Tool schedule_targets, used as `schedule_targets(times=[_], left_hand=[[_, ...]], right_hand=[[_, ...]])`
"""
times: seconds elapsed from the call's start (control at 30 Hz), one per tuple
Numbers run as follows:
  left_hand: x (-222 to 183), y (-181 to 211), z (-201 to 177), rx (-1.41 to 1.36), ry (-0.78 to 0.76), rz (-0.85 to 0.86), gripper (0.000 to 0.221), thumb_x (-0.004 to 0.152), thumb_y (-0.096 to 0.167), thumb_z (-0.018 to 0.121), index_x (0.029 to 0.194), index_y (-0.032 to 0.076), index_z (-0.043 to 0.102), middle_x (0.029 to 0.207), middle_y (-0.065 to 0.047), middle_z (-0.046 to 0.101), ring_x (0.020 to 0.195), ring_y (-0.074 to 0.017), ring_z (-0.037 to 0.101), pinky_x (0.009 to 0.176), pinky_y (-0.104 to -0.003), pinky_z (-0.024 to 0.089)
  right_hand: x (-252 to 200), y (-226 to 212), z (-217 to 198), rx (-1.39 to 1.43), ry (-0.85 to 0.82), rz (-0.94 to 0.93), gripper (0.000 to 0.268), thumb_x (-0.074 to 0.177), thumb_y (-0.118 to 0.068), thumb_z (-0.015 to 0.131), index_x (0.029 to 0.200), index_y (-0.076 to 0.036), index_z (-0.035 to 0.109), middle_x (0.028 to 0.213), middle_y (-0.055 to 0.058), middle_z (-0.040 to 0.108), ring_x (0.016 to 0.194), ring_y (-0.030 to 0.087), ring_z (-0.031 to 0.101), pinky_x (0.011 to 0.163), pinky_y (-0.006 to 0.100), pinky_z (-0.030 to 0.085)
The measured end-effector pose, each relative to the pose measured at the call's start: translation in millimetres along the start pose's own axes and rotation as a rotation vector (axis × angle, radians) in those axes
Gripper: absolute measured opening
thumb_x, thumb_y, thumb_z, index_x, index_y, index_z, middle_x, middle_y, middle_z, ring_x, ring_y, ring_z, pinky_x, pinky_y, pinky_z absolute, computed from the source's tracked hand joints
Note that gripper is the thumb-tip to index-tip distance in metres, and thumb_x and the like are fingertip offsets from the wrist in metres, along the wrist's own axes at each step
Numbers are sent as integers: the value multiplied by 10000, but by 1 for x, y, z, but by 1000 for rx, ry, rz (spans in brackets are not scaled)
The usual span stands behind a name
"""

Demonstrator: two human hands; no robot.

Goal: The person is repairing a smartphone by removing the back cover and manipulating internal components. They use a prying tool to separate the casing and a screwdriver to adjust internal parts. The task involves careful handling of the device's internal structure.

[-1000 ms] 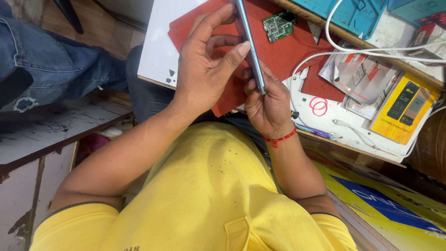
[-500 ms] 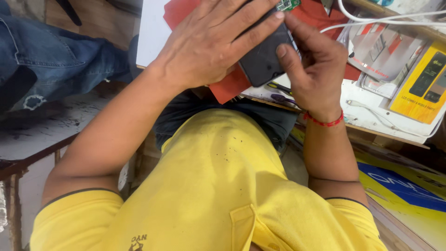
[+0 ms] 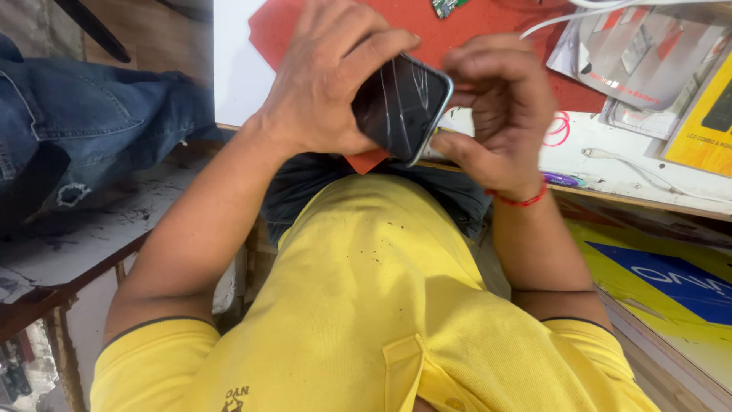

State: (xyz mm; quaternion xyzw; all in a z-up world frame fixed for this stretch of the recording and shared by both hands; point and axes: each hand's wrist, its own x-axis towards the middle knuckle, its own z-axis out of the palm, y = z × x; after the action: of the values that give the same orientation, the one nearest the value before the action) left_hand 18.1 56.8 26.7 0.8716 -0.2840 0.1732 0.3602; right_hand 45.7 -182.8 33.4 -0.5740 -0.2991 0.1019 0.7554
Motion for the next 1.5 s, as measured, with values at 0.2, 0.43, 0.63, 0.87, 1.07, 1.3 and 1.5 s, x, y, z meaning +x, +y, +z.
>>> schedule_targets(times=[0.2, 0.43, 0.63, 0.87, 1.07, 1.3, 1.5], left_hand=[[-10, -23, 12, -341, -174, 88, 995, 658, 396, 936, 1491, 29, 537, 1231, -116, 591, 1114, -308, 583, 1015, -405, 471], [-13, -30, 24, -398, -183, 157, 1078, 653, 583, 914, 1489, 14, 541, 1239, -146, 589, 1125, -333, 575, 1032, -425, 472], [-7, -26, 23, -380, -186, 125, 933, 630, 281, 932, 1454, 20, 581, 1207, -134, 606, 1116, -319, 594, 1020, -404, 483], [-3, -25, 22, -409, -188, 127, 859, 664, 184, 931, 1441, 22, 605, 1204, -127, 630, 1080, -321, 601, 986, -406, 501], [1, -22, 24, -373, -150, 98, 756, 775, 195, 932, 1425, 21, 590, 1173, -114, 622, 1063, -305, 608, 948, -385, 500], [12, -8, 26, -255, -110, 4, 641, 757, 254, 921, 1268, 13, 617, 1146, -121, 619, 1083, -341, 608, 968, -450, 484], [25, 8, 28, -50, -146, -426, 608, 787, 321, 918, 1208, 38, 583, 1110, -152, 632, 1074, -382, 615, 889, -490, 477]], right_hand=[[10, 2, -24, -454, -169, -252, 394, 788, 54, 917, 873, -24, 541, 1004, 123, 544, 937, 261, 636, 785, 356, 610], [-1, 15, -29, -405, -207, -378, 353, 799, 49, 896, 858, -43, 560, 915, 109, 597, 872, 268, 661, 737, 335, 562], [-1, 20, -33, -444, -165, -467, 386, 810, 70, 906, 845, -45, 539, 869, 99, 596, 830, 263, 645, 713, 354, 584], [-1, 7, -34, -606, -205, -515, 385, 788, 105, 902, 873, -39, 555, 856, 90, 618, 810, 283, 648, 706, 391, 549], [-6, -6, -36, -841, -196, -544, 334, 765, 171, 826, 915, -33, 610, 882, 98, 619, 821, 311, 642, 712, 412, 514], [4, -7, -37, -942, -158, -462, 482, 706, -26, 978, 884, -47, 531, 887, 128, 535, 879, 320, 580, 701, 440, 464], [6, 4, -22, -230, 173, 187, 379, 962, 95, 754, 1247, -34, 541, 1388, 67, 489, 1214, 167, 598, 951, 250, 620]])
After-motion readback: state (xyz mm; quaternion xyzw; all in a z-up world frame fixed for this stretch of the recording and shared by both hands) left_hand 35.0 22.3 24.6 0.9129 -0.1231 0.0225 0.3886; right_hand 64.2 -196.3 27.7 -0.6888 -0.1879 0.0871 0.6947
